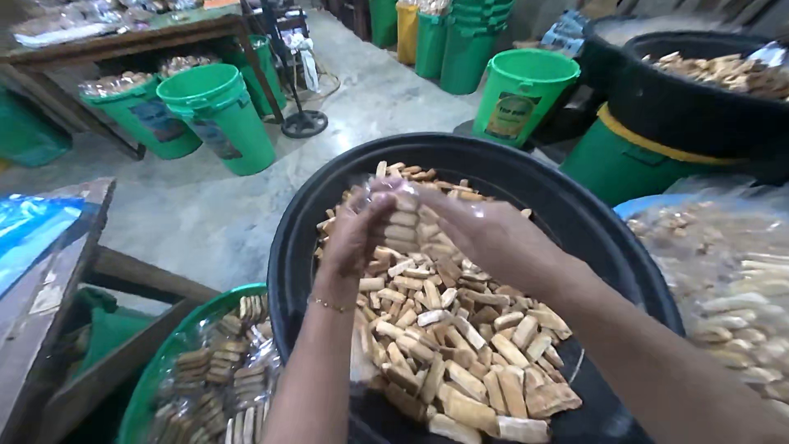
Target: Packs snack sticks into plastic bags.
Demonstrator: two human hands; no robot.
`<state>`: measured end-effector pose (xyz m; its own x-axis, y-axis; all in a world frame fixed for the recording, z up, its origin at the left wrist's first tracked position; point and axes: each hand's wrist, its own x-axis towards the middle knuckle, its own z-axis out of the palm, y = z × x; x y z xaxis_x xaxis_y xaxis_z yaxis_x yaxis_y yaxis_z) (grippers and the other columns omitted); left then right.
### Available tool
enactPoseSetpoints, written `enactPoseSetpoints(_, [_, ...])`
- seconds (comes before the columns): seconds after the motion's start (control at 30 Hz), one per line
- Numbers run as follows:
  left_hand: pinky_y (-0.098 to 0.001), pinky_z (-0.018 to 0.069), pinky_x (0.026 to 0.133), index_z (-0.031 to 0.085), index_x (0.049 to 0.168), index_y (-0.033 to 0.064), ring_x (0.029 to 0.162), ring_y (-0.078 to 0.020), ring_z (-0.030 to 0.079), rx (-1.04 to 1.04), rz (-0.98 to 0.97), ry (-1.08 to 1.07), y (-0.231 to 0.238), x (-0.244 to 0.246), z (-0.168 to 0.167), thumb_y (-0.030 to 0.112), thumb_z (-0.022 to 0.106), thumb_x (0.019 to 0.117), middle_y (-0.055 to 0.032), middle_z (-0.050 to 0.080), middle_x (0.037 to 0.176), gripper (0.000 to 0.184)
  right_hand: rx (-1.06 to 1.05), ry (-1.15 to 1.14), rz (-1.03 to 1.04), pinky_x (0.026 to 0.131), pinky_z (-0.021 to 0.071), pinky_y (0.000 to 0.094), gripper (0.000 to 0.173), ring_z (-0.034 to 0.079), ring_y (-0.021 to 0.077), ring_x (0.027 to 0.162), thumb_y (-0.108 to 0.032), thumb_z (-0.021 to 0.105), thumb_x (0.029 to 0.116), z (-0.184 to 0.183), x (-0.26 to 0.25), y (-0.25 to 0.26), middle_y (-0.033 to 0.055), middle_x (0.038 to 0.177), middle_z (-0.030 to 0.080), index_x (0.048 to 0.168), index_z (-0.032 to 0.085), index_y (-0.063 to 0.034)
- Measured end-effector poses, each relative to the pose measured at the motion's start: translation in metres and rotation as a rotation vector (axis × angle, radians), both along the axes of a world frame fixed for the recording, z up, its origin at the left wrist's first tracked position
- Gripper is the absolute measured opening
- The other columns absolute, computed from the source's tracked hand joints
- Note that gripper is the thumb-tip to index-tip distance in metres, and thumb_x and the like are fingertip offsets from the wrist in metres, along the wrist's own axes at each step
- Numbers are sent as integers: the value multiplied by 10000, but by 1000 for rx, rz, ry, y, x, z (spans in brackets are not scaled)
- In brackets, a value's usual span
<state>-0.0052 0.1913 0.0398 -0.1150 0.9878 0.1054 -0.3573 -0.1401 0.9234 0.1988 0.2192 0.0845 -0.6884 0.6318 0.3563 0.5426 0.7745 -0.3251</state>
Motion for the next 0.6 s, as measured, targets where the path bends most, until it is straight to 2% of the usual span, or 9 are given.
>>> enactPoseSetpoints(0.03, [-217, 578, 614, 650, 1228, 138, 700, -52, 670, 63, 36, -11, 1, -13, -1, 220, 508, 1046, 13, 717, 875, 245, 51, 160, 30, 598, 564, 496, 490, 684, 309, 663, -94, 534, 1046, -3, -9, 4, 132, 876, 731, 1523, 511, -206])
enactPoseSetpoints(0.1, [-206, 570, 624, 640, 1261, 199, 710, -38, 663, 209, 104, -81, 2, -39, -4, 379, 501, 1059, 44, 710, 897, 304, 30, 479, 48, 500, 471, 304, 458, 519, 138, 557, -102, 493, 1051, -18, -29, 15, 53, 780, 610, 1509, 505, -97])
enactPoseSetpoints(0.17, [-239, 618, 717, 620, 1286, 218, 790, -60, 714, 269, 256, -143, 0, -52, -7, 414, 417, 1090, 50, 734, 963, 343, -147, 501, 33, 561, 507, 334, 335, 561, 163, 619, -53, 480, 1036, -44, -52, 21, 99, 849, 639, 1350, 593, -26])
enactPoseSetpoints(0.2, [-256, 622, 735, 627, 1267, 211, 795, -75, 714, 274, 319, -195, 2, -54, -8, 390, 404, 1098, 42, 729, 962, 333, -271, 321, 31, 742, 569, 447, 288, 669, 273, 812, -33, 490, 1036, -56, -64, 21, 171, 988, 693, 1280, 639, -1])
enactPoseSetpoints(0.23, [-262, 619, 745, 636, 1251, 210, 800, -80, 709, 261, 358, -233, 4, -53, -9, 381, 410, 1097, 41, 723, 960, 322, -379, 76, 63, 966, 527, 523, 292, 659, 360, 1095, -20, 501, 1028, -67, -79, 23, 220, 1181, 677, 1270, 661, 10])
enactPoseSetpoints(0.3, [-271, 623, 752, 620, 1269, 201, 828, -90, 715, 222, 395, -238, 10, -49, -11, 382, 426, 1095, 30, 718, 995, 318, -361, -277, 128, 1109, 400, 577, 304, 489, 425, 1365, -121, 540, 1040, -95, -108, 27, 259, 1382, 580, 1277, 660, 28])
enactPoseSetpoints(0.4, [-303, 627, 755, 610, 1303, 153, 848, -129, 719, 189, 426, -280, 16, -43, -10, 352, 441, 1093, -21, 713, 1040, 335, -216, -451, 112, 1064, 393, 627, 558, 461, 466, 1368, -379, 619, 1012, -126, -137, 28, 306, 1397, 540, 1314, 589, 89])
enactPoseSetpoints(0.47, [-301, 623, 763, 600, 1314, 139, 871, -130, 718, 193, 423, -293, 16, -43, -10, 332, 413, 1102, -31, 711, 1064, 342, -147, -335, 87, 1015, 434, 634, 542, 510, 476, 1320, -275, 715, 945, -149, -144, 25, 310, 1359, 566, 1312, 564, 94])
enactPoseSetpoints(0.6, [-290, 621, 740, 600, 1259, 133, 852, -115, 712, 199, 418, -306, 15, -41, -6, 292, 354, 1114, -10, 712, 1013, 327, -76, -248, 163, 986, 471, 596, 285, 593, 451, 1216, -12, 563, 981, -166, -124, 25, 271, 1298, 619, 1249, 621, 69])
